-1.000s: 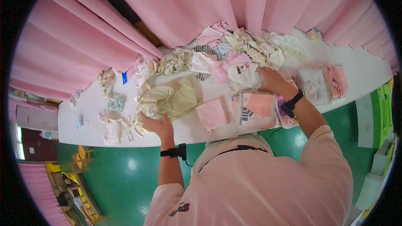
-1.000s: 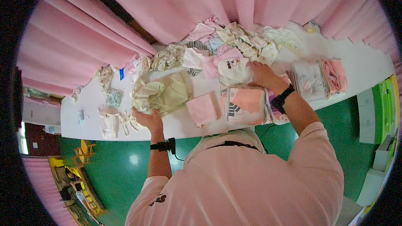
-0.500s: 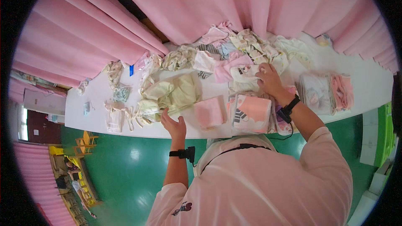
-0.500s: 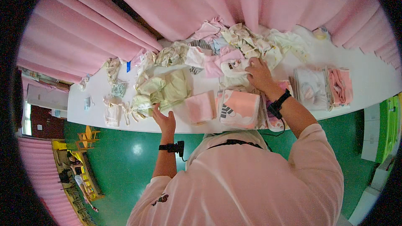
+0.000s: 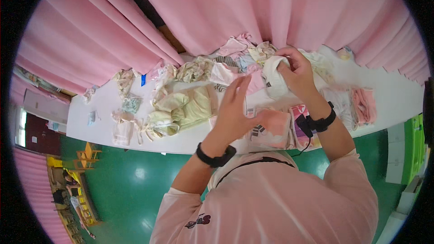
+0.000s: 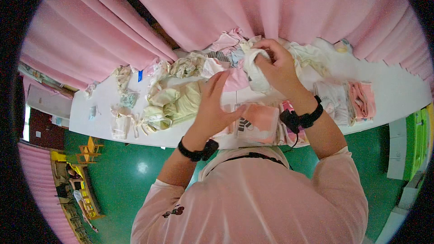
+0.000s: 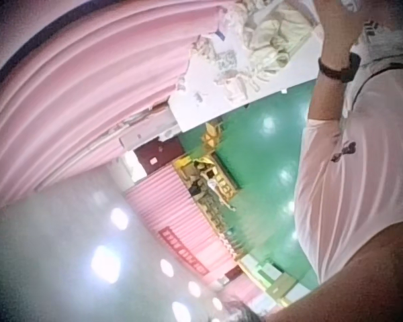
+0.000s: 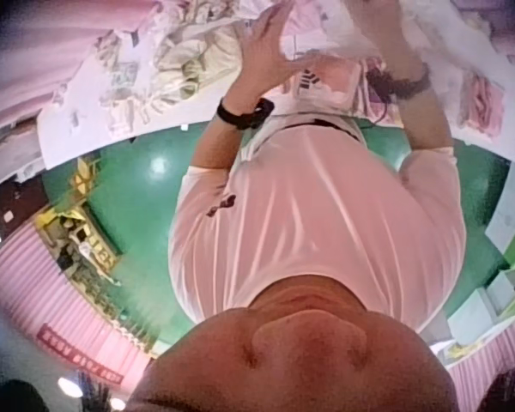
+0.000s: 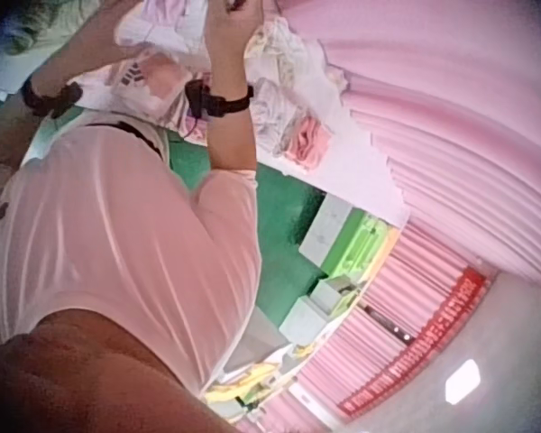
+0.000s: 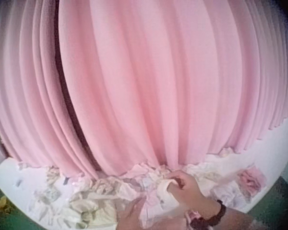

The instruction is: Folding and organizing various small baby clothes on a white table.

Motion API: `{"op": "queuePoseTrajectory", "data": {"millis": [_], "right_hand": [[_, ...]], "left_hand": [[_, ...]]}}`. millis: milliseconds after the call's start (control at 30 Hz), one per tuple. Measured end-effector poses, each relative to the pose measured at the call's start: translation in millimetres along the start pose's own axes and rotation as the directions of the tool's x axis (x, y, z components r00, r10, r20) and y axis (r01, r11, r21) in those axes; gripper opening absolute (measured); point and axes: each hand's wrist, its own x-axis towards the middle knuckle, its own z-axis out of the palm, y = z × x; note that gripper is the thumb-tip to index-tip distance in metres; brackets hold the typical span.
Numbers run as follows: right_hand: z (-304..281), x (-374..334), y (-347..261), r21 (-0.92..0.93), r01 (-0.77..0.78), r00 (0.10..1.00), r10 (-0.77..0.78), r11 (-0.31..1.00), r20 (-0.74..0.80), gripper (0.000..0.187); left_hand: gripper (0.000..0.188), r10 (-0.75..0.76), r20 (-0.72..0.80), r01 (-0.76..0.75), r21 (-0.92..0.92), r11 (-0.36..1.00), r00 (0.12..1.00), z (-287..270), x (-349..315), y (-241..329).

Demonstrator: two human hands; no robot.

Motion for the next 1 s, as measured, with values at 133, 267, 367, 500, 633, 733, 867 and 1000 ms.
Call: {"op": "queuePoseTrajectory", "data": {"millis": [133, 267, 367, 500, 633, 733, 867, 1000], "right_hand": [[19, -3, -35, 0.18, 0.086, 0.99, -0.104, 0.98, 0.09, 0.02], [13, -3, -34, 0.192, -0.004, 0.998, -0.007, 0.981, 0.06, 0.023], [6, -5, -31, 0.092, -0.148, 0.975, 0.13, 0.985, 0.177, 0.039], [3, -19, -34, -0.285, -0.038, 0.912, 0.15, 0.958, 0.381, 0.058], [2, -26, -30, -0.275, -0.061, 0.841, 0.198, 0.96, 0.503, 0.061], [-10, -28, -26, -0.225, -0.112, 0.827, 0.216, 0.968, 0.52, 0.055], [-39, -30, -27, -0.058, -0.31, 0.791, 0.292, 0.949, 0.538, 0.047], [-61, -44, 10, -0.102, -0.633, 0.673, 0.611, 0.767, 0.417, 0.032]], "left_hand": [[0.092, -0.085, -0.156, 0.061, -0.15, 0.987, 0.984, 19, 10, 6], [0.07, -0.069, -0.245, -0.008, -0.3, 0.954, 0.967, 9, 5, -14], [0.041, -0.287, -0.206, 0.165, -0.464, 0.871, 0.935, -14, 5, -29], [0.022, -0.339, -0.134, 0.25, -0.44, 0.862, 0.931, -41, 19, -21], [0.023, -0.299, -0.029, 0.27, -0.349, 0.897, 0.954, -48, 17, -32], [0.023, -0.28, -0.032, 0.25, -0.364, 0.897, 0.959, -48, 19, -30], [0.025, -0.351, -0.049, 0.258, -0.587, 0.768, 0.935, -43, 18, -42], [0.026, -0.623, 0.205, 0.492, -0.805, 0.331, 0.755, -24, 18, -64]]}}
